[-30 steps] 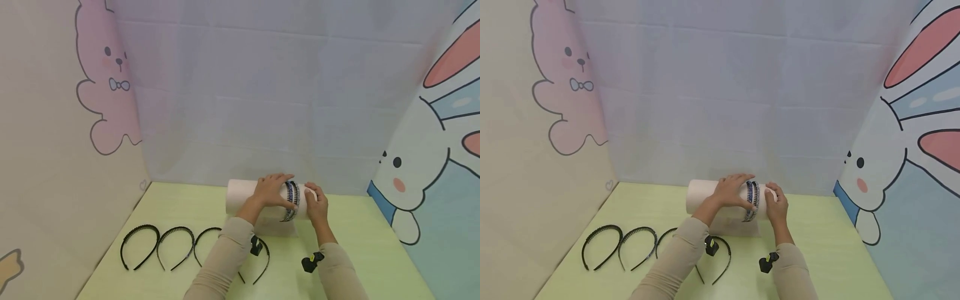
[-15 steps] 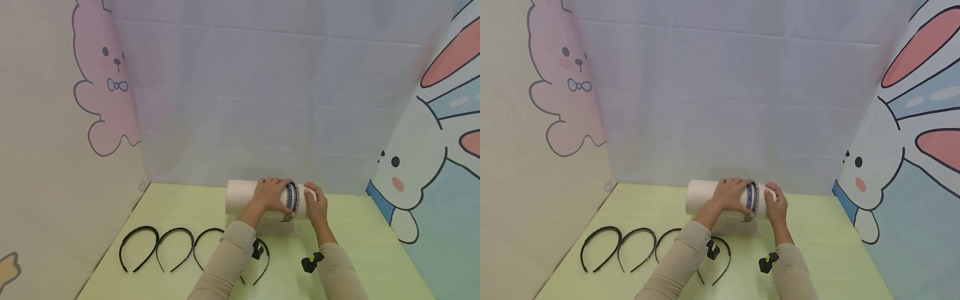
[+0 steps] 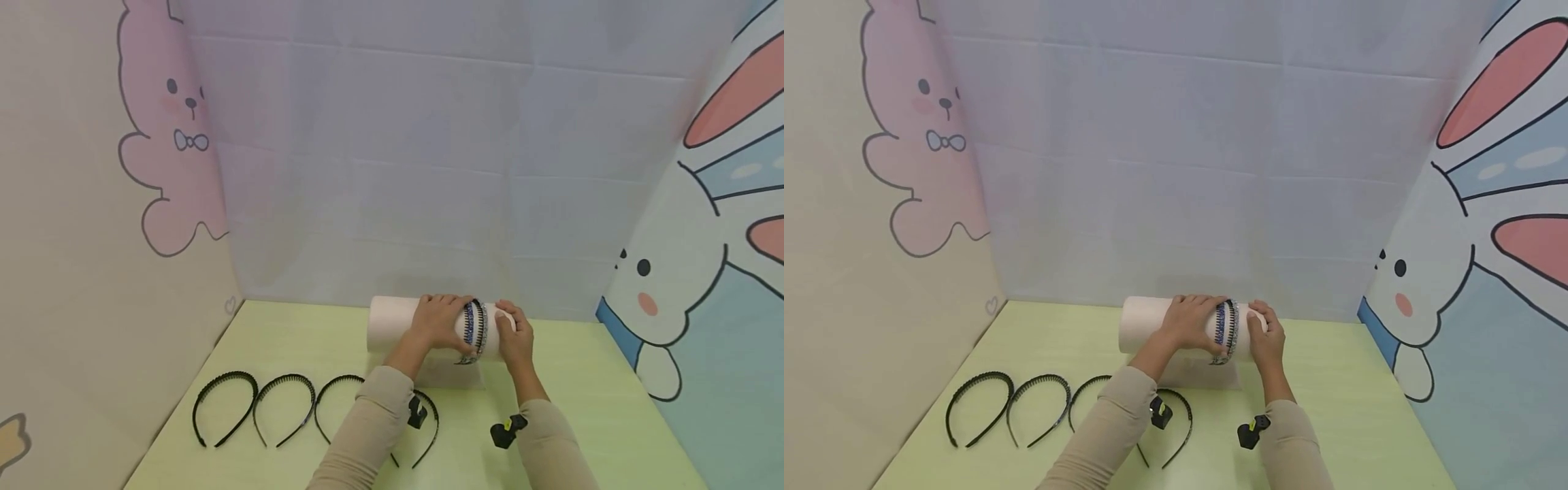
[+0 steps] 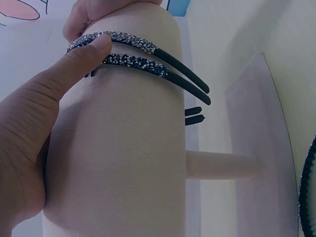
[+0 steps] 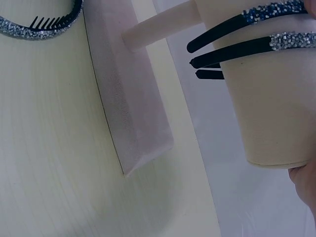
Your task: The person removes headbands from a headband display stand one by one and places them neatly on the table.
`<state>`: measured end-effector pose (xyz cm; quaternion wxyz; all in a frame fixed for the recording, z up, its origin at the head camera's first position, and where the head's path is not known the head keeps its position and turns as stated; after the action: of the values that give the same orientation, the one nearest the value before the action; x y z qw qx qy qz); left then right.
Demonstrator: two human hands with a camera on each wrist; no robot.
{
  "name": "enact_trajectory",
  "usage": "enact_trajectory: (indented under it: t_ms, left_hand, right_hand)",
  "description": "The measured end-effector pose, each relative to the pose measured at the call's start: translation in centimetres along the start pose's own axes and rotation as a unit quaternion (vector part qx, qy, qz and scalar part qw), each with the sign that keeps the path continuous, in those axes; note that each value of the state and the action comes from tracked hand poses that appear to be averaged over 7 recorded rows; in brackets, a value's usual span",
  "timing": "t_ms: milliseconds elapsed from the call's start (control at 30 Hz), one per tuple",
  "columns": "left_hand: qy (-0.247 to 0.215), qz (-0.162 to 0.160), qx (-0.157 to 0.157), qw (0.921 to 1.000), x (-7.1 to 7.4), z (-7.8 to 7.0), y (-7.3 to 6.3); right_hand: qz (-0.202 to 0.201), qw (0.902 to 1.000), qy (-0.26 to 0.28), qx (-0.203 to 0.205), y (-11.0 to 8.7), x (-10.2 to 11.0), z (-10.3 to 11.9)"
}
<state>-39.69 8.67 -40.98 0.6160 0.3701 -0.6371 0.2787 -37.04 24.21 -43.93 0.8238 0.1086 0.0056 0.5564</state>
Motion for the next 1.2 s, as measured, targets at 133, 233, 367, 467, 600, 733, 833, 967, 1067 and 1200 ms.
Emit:
enact_trajectory:
  t_ms: [133,233,367,467,600,733,833,967,1067,1200]
  left_hand:
    - [-0.010,-0.001,0.002,0.9999,0.1,0.2,0.0]
    - [-0.017,0.002,0.002,0.9999,0.0,0.3,-0.1]
    - [-0.024,-0.001,0.009,0.9997,0.0,0.5,-0.4]
    - [-0.027,-0.013,0.017,0.9994,0.1,0.7,-0.7]
    - [-0.035,-0.026,0.023,0.9988,0.4,0.9,-1.2]
    - [-0.044,-0.031,0.032,0.9980,0.6,1.0,-1.6]
    - [-0.044,-0.038,0.036,0.9977,0.6,1.1,-1.9]
    - [-0.044,-0.050,0.035,0.9972,0.8,1.1,-2.1]
    - [-0.051,-0.049,0.036,0.9968,0.8,1.1,-2.2]
    - [-0.055,-0.044,0.044,0.9966,0.6,1.3,-2.4]
  right_hand:
    - [-0.004,1.0000,-0.001,-0.002,0.5,0.0,-1.1]
    - [-0.006,1.0000,0.000,-0.007,0.3,-0.1,-1.3]
    - [-0.005,0.9999,-0.002,-0.010,0.2,-0.2,-1.4]
    - [-0.006,0.9999,-0.001,-0.009,0.3,-0.1,-1.4]
    - [-0.012,0.9999,0.004,-0.010,0.3,0.0,-1.3]
    - [-0.010,0.9999,0.003,-0.007,0.4,-0.1,-1.1]
    - [-0.008,1.0000,0.001,0.001,0.5,-0.1,-1.1]
    - [-0.011,0.9999,-0.005,0.004,0.7,0.1,-1.1]
    - [-0.012,0.9999,-0.005,-0.002,0.6,0.1,-1.1]
    - [-0.010,0.9999,-0.003,-0.006,0.4,0.0,-1.2]
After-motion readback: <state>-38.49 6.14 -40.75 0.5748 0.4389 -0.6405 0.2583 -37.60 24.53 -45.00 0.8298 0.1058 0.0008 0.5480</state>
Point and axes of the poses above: each hand's wrist, its own y-axis towards the middle knuckle, its own x-axis out of the back of the hand, z = x × y, the point moved 9 cm from there along y, towards the middle knuckle, and after that the axes turned 3 degrees about -x, right-handed, at the moved point
